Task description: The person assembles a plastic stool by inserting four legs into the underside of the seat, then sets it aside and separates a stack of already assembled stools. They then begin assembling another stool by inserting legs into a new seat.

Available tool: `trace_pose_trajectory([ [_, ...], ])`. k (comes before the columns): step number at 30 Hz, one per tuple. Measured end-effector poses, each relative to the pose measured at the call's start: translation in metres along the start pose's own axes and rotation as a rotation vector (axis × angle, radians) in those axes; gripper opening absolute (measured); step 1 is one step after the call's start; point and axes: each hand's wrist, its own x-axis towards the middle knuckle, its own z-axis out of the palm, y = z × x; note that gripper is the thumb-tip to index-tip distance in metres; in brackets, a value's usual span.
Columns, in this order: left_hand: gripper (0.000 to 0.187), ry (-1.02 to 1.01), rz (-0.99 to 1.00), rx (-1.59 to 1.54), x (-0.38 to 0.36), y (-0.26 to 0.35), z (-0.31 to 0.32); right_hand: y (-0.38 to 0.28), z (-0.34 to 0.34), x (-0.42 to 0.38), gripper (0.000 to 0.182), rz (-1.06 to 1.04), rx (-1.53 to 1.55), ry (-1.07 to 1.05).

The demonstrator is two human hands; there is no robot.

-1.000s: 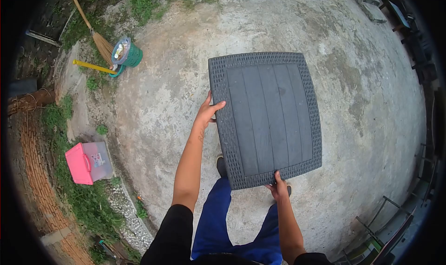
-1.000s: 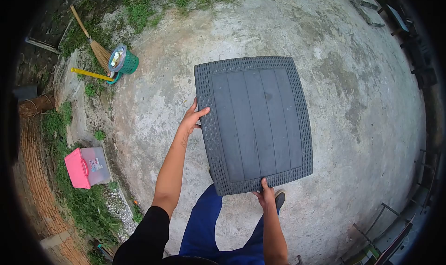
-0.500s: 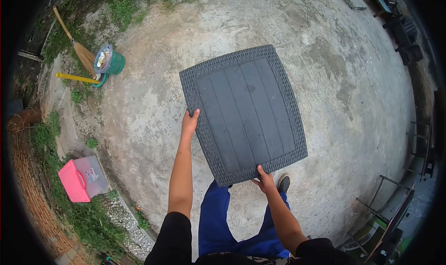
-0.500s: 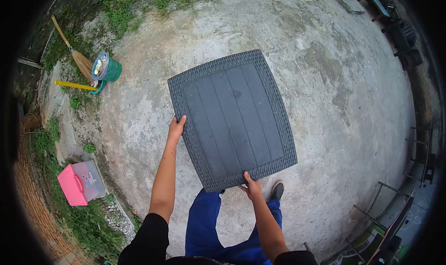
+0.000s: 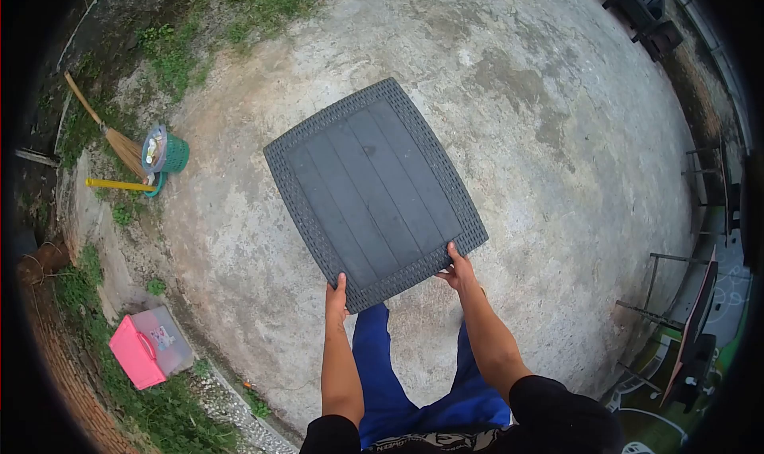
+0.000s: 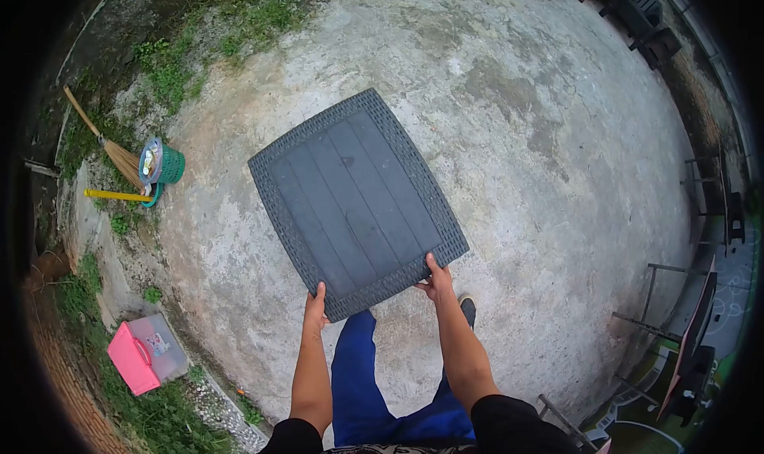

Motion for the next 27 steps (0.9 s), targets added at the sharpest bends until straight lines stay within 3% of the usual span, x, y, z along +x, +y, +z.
trace_pose_trajectory([
  [5, 0.079, -0.091, 0.032, -0.012, 0.007, 0.001, 0.0, -0.003, 0.011, -0.002, 0.07, -0.085, -0.024, 0.056],
  [7, 0.08, 0.037, 0.044, 0.084, 0.007, -0.006, 0.007, -0.007, 0.014, -0.003, 0.072, -0.082, -0.08, 0.038],
  [11, 0.086, -0.084, 0.07, 0.089, 0.01, -0.007, 0.006, -0.013, 0.013, -0.008, 0.075, -0.063, -0.117, 0.045],
  [13, 0.091, 0.091, -0.042, 0.158, 0.02, -0.011, 0.012, -0.012, -0.005, -0.008, 0.083, -0.097, -0.113, 0.07],
  [15, 0.088, 0.135, -0.075, 0.178, 0.01, 0.001, 0.019, -0.012, -0.023, -0.007, 0.09, 0.108, -0.391, 0.036],
  [16, 0.086, 0.131, 0.05, 0.379, 0.033, -0.016, 0.01, -0.023, -0.016, -0.036, 0.082, 0.072, -0.567, 0.165],
  [17, 0.084, 0.123, 0.177, 0.587, 0.018, -0.006, 0.012, -0.035, -0.021, -0.058, 0.082, 0.053, -0.53, 0.201],
  [19, 0.088, 0.085, 0.285, 0.753, -0.022, 0.001, 0.015, -0.042, -0.046, -0.114, 0.066, -0.049, -1.267, 0.082],
  [20, 0.091, 0.089, 0.428, 0.886, -0.041, 0.005, 0.017, -0.035, -0.059, -0.143, 0.053, -0.14, -1.285, 0.155],
  [21, 0.093, 0.095, 0.587, 0.999, -0.057, 0.015, 0.023, -0.028, -0.074, -0.169, 0.053, -0.149, -1.244, 0.207],
  [24, 0.09, -0.104, 0.677, 1.117, -0.107, 0.043, 0.011, 0.019, -0.118, -0.227, 0.043, -0.148, -1.245, 0.271],
  [27, 0.079, -0.176, 0.741, 1.229, -0.11, 0.052, -0.013, 0.074, -0.132, -0.287, 0.038, 0.114, -1.191, 0.283],
])
